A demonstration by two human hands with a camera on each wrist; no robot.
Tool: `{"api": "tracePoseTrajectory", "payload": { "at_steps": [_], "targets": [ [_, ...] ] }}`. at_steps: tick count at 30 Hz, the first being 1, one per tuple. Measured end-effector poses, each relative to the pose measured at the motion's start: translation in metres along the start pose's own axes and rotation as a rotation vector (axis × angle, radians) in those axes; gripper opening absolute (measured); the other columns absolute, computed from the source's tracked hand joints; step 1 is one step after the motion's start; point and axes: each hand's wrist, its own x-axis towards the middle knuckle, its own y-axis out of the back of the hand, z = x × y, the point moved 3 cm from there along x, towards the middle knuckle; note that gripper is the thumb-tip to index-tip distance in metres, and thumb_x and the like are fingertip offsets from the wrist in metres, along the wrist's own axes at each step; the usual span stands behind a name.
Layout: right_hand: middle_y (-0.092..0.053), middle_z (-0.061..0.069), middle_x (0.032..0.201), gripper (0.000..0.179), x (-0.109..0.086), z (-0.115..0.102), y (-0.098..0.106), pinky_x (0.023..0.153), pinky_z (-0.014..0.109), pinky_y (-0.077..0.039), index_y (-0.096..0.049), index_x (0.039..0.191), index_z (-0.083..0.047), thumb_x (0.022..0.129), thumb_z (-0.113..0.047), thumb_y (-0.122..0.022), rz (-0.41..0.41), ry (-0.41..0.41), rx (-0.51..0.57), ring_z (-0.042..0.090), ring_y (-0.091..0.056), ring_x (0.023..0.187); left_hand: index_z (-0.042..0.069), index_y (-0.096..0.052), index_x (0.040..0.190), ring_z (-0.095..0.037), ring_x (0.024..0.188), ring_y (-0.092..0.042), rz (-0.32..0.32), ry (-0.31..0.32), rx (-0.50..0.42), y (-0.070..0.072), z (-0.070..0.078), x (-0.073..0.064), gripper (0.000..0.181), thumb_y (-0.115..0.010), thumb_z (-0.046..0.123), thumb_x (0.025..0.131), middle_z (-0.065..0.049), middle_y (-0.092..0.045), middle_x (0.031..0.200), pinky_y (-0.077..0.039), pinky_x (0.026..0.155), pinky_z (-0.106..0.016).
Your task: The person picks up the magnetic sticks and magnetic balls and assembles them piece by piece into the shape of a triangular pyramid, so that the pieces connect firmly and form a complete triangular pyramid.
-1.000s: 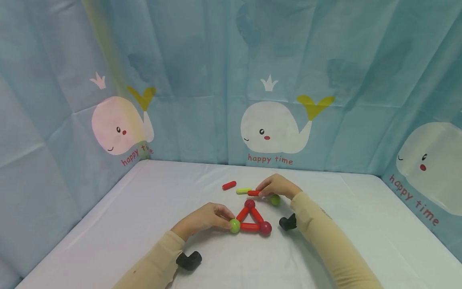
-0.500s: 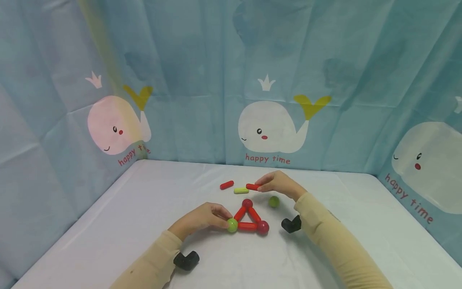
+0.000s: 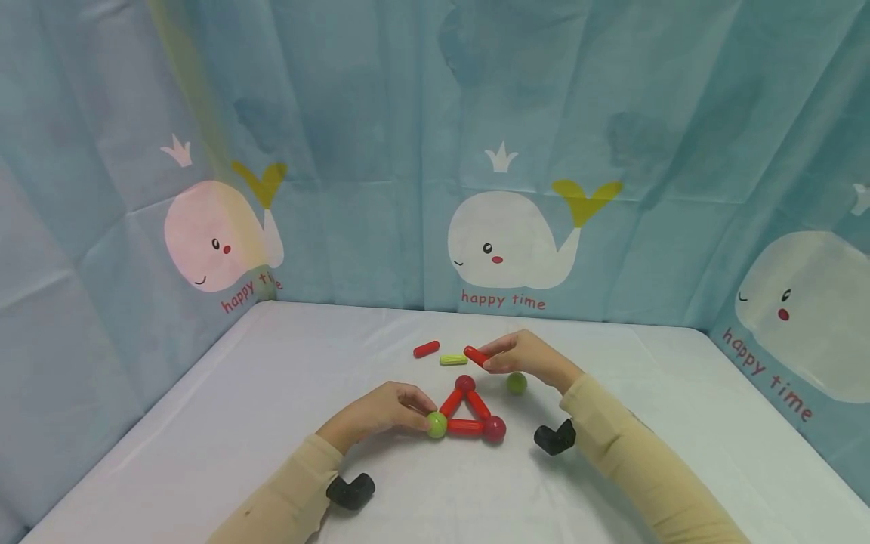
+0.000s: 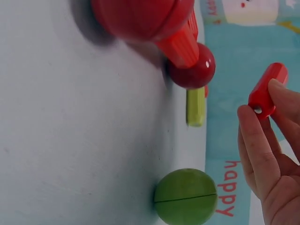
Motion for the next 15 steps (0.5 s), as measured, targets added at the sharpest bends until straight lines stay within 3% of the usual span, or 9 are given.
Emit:
{"api": "tracePoseTrajectory", "payload": {
  "at_steps": [15],
  "targets": [
    [-0.074, 0.004, 0.111, 0.035, -0.018, 0.0, -0.011, 0.095, 0.043, -0.054, -0.072, 0.119, -0.012, 0.087, -0.024, -0.075, -0.012, -0.032, 0.071, 0.015, -0.071, 0.094, 0.011, -0.073, 0.106, -0.015, 0.098, -0.061, -0.007, -0.009, -0.005, 0.001, -0.001, 0.001, 0.025, -0.078, 0.019, 0.083, 0.0, -0.072, 0.107, -0.052, 0.09, -0.036]
  ]
}}
